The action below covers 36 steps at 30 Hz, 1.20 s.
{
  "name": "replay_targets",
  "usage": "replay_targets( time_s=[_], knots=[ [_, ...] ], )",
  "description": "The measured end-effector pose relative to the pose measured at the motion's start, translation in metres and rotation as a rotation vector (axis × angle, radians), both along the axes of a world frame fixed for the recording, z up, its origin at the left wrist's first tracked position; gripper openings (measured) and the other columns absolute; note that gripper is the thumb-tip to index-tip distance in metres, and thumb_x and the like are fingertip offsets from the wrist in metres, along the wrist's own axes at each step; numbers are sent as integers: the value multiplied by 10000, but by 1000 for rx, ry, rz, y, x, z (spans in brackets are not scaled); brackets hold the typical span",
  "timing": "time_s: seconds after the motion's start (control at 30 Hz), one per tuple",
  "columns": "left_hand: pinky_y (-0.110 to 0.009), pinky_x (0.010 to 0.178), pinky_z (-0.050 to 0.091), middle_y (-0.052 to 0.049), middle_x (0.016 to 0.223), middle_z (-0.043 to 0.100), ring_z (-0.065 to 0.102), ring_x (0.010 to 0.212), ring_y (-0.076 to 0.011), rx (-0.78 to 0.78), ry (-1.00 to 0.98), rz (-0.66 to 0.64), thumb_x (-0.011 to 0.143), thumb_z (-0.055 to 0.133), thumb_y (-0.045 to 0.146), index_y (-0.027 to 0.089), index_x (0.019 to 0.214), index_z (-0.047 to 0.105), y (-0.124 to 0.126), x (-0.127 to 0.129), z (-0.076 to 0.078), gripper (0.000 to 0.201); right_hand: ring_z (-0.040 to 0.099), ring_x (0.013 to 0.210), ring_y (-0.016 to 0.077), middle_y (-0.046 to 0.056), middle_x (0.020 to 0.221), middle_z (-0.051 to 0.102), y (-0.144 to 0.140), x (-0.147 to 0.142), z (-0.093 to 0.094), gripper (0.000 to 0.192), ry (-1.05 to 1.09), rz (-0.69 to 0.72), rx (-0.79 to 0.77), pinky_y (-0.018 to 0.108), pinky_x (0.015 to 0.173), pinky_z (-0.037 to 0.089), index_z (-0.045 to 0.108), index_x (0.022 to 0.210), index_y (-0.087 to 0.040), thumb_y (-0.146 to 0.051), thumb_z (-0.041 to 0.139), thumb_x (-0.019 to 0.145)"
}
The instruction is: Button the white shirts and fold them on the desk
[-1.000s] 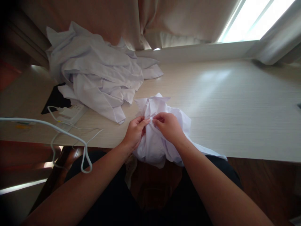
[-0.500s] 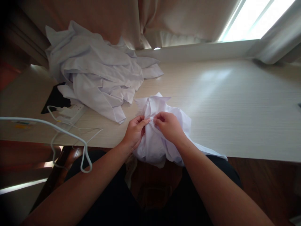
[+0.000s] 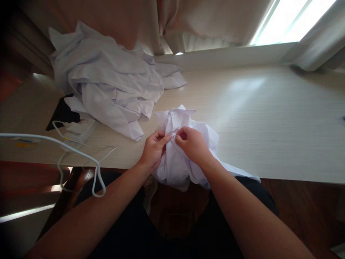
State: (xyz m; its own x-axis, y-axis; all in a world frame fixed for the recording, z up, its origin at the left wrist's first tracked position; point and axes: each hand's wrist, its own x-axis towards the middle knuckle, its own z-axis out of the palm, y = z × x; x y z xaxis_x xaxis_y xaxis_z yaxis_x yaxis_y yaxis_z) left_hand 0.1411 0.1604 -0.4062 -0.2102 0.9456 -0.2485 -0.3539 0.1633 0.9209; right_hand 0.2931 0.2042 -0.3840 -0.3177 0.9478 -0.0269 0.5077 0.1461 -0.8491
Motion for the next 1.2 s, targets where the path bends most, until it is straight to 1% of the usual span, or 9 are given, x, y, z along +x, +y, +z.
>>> replay_targets(
  time_s=[0.17, 0.3, 0.47, 0.67, 1.03, 1.2],
  knots=[
    [-225, 632, 465, 3, 770, 655, 614, 676, -119, 32, -20, 10, 696, 843, 357, 170, 864, 563, 1, 1, 0, 377, 621, 714, 168, 35, 768, 700, -2, 0, 3, 127, -30, 4, 27, 288, 671, 442, 681, 830, -181, -261, 587, 798],
    [-231, 622, 475, 3, 764, 659, 615, 653, -120, 27, -29, 8, 693, 844, 365, 175, 897, 543, 1, 1, 3, 411, 637, 736, 179, 45, 789, 711, -4, 0, 5, 139, -37, 8, 25, 295, 687, 461, 695, 851, -180, -273, 608, 796],
    [-236, 638, 484, -2, 801, 677, 628, 658, -120, 23, -54, 1, 687, 847, 323, 176, 931, 536, -1, 1, 4, 422, 625, 706, 174, 50, 779, 709, -5, -1, 6, 133, -60, 9, 28, 291, 666, 467, 692, 833, -177, -285, 635, 782],
    [-248, 676, 494, -15, 826, 699, 646, 687, -130, 28, -48, 1, 707, 833, 328, 188, 996, 524, -2, 0, 3, 445, 611, 685, 164, 43, 764, 700, -8, -3, 6, 120, -99, 3, 57, 285, 648, 454, 683, 815, -179, -286, 642, 780],
    [-257, 699, 493, -21, 854, 691, 657, 735, -143, 12, -19, 8, 705, 825, 302, 177, 978, 565, 0, 0, -2, 398, 604, 680, 164, 33, 738, 686, -11, -6, 5, 100, -144, 24, 112, 283, 647, 441, 673, 824, -191, -275, 626, 796],
    [-276, 744, 505, -28, 882, 692, 667, 787, -157, 30, -32, -1, 718, 814, 296, 175, 983, 586, 1, 0, -4, 370, 601, 682, 162, 26, 737, 682, -12, -6, 5, 98, -145, 40, 123, 281, 649, 438, 672, 827, -194, -271, 615, 805]
  ],
)
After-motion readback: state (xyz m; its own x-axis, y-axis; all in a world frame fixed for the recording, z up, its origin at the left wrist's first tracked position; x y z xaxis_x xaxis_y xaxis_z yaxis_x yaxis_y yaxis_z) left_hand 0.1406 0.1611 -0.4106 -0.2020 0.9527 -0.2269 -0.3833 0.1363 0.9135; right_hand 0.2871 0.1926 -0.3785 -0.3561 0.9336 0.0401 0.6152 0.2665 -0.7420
